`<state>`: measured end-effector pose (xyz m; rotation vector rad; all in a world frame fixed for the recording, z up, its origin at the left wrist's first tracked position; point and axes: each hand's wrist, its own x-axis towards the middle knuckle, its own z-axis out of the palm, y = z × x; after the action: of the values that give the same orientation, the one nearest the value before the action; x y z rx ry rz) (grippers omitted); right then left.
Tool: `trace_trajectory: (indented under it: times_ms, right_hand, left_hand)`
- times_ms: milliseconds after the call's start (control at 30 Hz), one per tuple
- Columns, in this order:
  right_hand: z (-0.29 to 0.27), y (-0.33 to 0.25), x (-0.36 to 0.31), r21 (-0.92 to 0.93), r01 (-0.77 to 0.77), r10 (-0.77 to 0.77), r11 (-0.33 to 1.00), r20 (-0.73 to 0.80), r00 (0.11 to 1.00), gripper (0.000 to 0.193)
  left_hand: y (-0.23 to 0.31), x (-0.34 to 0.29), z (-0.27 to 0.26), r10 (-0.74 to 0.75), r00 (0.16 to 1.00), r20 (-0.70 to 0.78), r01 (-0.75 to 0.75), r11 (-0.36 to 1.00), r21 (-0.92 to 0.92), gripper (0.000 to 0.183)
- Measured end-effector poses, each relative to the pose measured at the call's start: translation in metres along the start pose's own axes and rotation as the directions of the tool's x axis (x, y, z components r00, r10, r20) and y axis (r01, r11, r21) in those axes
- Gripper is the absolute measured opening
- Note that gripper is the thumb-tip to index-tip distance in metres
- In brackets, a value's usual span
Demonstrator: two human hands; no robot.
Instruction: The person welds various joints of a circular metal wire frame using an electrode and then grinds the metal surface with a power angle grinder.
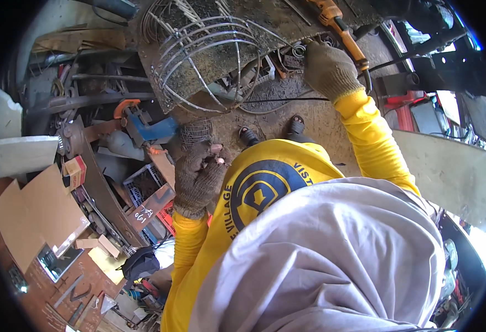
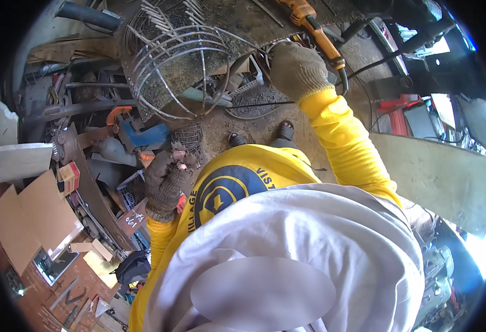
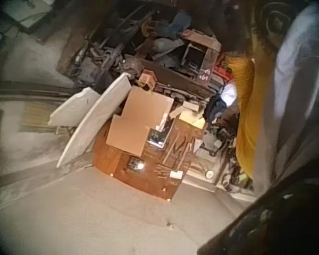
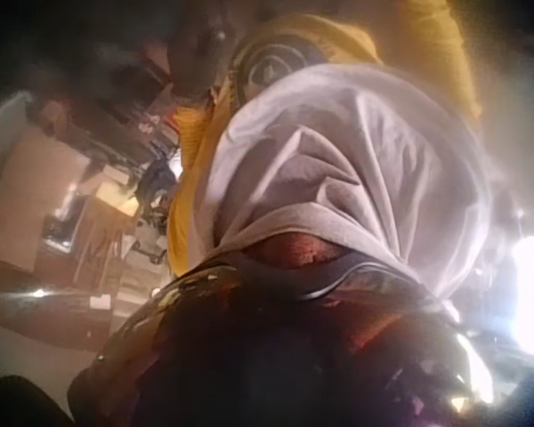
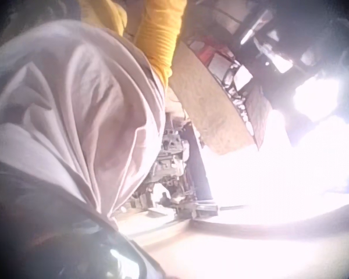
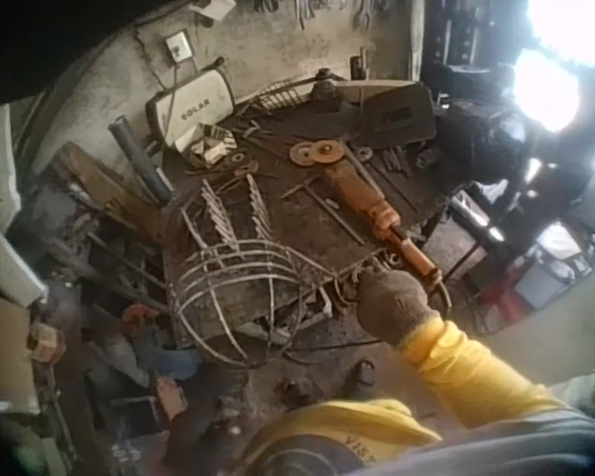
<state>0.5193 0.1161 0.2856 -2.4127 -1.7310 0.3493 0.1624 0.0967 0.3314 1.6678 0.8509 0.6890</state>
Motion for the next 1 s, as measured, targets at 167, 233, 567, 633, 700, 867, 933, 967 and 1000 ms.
trace_trajectory:
  times_ms: [167,233,567,633,700,867,933,967,1000]
  right_hand:
    - [0.019,-0.002,-0.008,0.124,-0.026,0.031,0.992,-0.039,0.999,0.029]
    - [0.023,-0.001,-0.011,0.258,0.013,0.009,0.966,-0.084,0.996,0.031]
    - [0.024,0.027,-0.04,0.591,0.197,-0.145,0.782,-0.135,0.98,0.033]
    - [0.013,0.032,-0.036,0.561,0.206,-0.191,0.802,-0.086,0.978,0.032]
    - [0.002,0.032,-0.029,0.516,0.203,-0.224,0.832,-0.022,0.974,0.031]
    - [-0.004,0.029,-0.011,0.419,0.257,-0.275,0.871,-0.019,0.961,0.032]
    - [-0.006,0.015,-0.01,0.426,0.241,-0.279,0.872,0.027,0.96,0.032]
    - [-0.008,0.005,-0.012,0.445,0.217,-0.274,0.869,0.066,0.959,0.032]
    - [-0.009,-0.002,-0.014,0.463,0.193,-0.27,0.865,0.106,0.957,0.033]
  left_hand:
    - [-0.001,0.01,-0.001,-0.054,0.995,0.083,0.046,0.994,0.099,0.026]
    - [-0.005,0.011,0.0,-0.069,0.994,0.085,0.059,0.992,0.111,0.026]
    - [-0.006,-0.001,0.009,-0.158,0.985,0.074,0.132,0.951,0.279,0.024]
    - [-0.01,-0.004,0.015,-0.138,0.989,0.054,0.12,0.958,0.26,0.025]
    - [-0.015,-0.004,0.023,-0.07,0.997,0.039,0.059,0.967,0.246,0.029]
    - [0.005,0.003,0.038,-0.134,0.989,0.063,0.104,0.931,0.35,0.025]
    - [0.006,0.001,0.04,-0.154,0.985,0.075,0.114,0.918,0.379,0.024]
    - [0.003,-0.001,0.041,-0.154,0.985,0.075,0.117,0.926,0.36,0.024]
    - [0.001,-0.002,0.041,-0.154,0.985,0.076,0.119,0.932,0.341,0.023]
